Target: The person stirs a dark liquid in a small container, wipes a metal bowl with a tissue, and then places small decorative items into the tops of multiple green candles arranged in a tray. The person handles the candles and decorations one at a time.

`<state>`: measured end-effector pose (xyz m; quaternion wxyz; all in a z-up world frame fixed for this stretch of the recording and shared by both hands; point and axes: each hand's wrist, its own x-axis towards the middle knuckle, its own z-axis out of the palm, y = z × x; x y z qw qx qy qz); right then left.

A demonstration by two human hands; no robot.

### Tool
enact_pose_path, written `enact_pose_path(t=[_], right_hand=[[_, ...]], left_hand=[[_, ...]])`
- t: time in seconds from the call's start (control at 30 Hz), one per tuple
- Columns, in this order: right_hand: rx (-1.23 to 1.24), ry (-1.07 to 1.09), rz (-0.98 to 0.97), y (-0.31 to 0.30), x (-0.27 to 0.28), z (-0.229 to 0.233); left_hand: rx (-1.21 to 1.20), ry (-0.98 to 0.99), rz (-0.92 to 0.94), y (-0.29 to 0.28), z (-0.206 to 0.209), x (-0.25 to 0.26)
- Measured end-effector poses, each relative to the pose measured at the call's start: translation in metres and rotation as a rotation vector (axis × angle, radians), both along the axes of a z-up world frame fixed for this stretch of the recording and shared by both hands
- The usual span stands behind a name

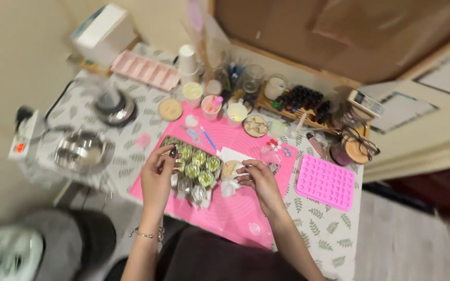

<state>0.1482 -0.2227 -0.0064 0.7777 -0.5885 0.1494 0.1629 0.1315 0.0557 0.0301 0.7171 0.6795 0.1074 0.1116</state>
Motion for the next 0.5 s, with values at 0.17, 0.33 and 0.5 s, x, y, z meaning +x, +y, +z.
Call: enact_pose_path(t=[0.17, 0.33, 0.5], right_hand=[[0.053, -0.042, -0.182, 0.055, 0.019, 0.009], [0.057, -0.028, -0.287, 0.102, 0.021, 0.010], [-0.002, 0.007, -0.346, 0.122, 0.006, 0.002]], left_hand=[[0.084, -0.036, -0.281, 0.020, 0.015, 0.070], [0.114, 0.059, -0.410, 0.060, 0.029, 0.085], [0.163, 0.100, -0.427, 0.098, 0.017, 0.082]])
